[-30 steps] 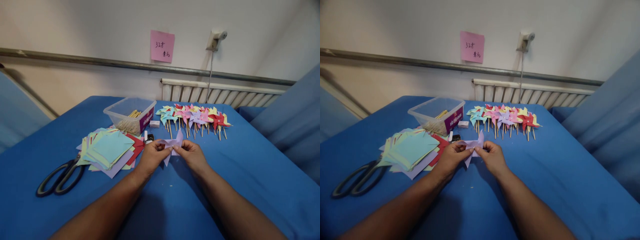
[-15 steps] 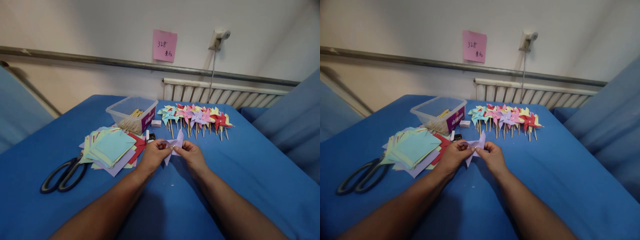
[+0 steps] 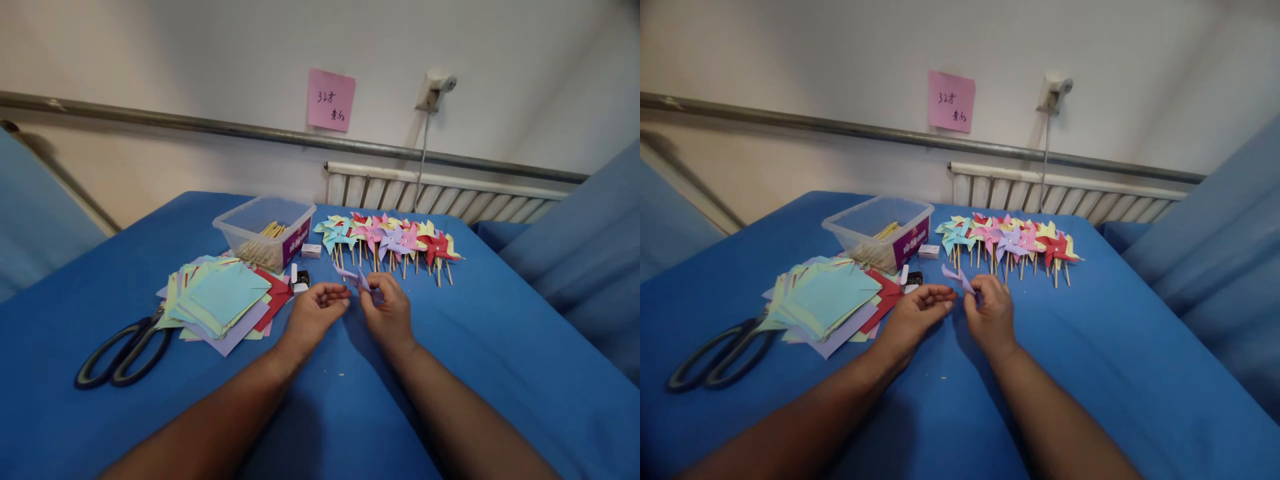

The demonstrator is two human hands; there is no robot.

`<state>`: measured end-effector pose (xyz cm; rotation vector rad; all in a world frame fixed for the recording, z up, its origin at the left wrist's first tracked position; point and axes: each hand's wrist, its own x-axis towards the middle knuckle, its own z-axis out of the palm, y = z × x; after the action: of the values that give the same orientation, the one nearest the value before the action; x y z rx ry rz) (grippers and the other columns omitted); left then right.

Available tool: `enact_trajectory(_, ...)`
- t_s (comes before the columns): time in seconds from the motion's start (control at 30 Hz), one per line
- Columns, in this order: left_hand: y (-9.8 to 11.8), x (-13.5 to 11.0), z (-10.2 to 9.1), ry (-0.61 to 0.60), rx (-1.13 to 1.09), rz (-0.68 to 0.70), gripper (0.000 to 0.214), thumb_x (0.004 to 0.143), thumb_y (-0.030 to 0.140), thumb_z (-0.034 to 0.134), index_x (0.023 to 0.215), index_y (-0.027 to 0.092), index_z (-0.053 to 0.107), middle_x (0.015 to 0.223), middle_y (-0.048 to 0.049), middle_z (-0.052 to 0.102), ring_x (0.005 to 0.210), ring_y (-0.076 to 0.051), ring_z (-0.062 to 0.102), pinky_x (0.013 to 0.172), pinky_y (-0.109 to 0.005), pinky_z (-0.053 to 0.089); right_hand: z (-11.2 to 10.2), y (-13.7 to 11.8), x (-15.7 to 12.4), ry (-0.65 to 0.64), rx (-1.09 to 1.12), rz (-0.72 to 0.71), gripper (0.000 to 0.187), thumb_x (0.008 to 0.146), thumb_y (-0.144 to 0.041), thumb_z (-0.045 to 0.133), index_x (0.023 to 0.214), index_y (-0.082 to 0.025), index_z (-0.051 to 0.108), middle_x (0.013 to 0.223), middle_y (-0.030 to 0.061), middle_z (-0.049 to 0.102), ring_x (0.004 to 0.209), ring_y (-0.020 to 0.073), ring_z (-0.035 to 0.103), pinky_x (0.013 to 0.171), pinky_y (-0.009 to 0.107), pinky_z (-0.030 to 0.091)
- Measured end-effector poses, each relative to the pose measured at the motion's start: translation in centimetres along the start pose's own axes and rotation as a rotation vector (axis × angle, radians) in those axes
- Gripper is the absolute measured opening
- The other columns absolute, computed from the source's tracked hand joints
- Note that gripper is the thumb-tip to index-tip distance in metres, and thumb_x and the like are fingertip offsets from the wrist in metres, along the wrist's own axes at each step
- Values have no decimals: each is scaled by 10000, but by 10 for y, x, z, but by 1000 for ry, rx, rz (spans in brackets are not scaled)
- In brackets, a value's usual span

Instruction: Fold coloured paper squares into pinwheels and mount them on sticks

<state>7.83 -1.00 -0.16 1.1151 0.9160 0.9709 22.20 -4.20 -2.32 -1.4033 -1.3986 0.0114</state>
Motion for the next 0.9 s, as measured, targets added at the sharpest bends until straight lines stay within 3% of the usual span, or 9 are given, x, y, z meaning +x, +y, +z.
enact_trajectory(0.13, 2, -7, 5, -114, -149, 2, 358, 600, 215, 798, 929, 153, 673, 978, -75, 707, 922, -196, 643, 892, -343, 460, -2, -7, 0, -73, -221, -284, 152, 817, -129, 509, 922, -195, 597, 949, 76, 666, 917, 214, 602, 829, 382, 401)
enact_trajectory(0.27, 3, -6, 2, -108, -236, 31, 319, 630, 203, 780, 928, 153, 680, 963, -54, 704, 944, -186, 625, 917, -331, 441, 0, -17, -2, -102, -314, -391, 224, 857, -155, 508, 1067, -184, 581, 1083, 104, 652, 984, 229, 586, 858, 402, 391)
enact_trajectory(0.4, 5, -3, -1, -60, -326, 9, 269, 648, 215, 769, 893, 144, 681, 896, -40, 702, 887, -168, 627, 898, -315, 441, 0, -25, -7, -179, -329, -413, 362, 865, -168, 513, 1227, -175, 518, 1181, 129, 614, 1051, 250, 559, 878, 424, 399)
enact_trajectory(0.53, 7, -2, -3, 18, -383, -22, 244, 629, 232, 786, 819, 140, 665, 778, -17, 677, 771, -142, 617, 774, -270, 463, -1, -27, -10, -255, -289, -431, 415, 859, -185, 522, 1272, -176, 485, 1240, 141, 580, 1106, 265, 537, 898, 448, 410)
enact_trajectory(0.7, 6, 2, -5, 105, -386, -51, 238, 599, 253, 798, 725, 136, 634, 679, 1, 631, 684, -125, 587, 698, -253, 463, -3, -28, -13, -305, -212, -430, 360, 861, -200, 522, 1221, -192, 521, 1263, 132, 564, 1124, 255, 534, 908, 448, 424)
enact_trajectory(0.9, 0, 4, -6, 124, -325, -85, 234, 596, 273, 782, 712, 129, 639, 650, -3, 635, 634, -127, 586, 647, -257, 453, -5, -29, -13, -333, -159, -390, 231, 865, -203, 520, 1084, -205, 595, 1219, 111, 596, 1084, 243, 563, 895, 435, 443)
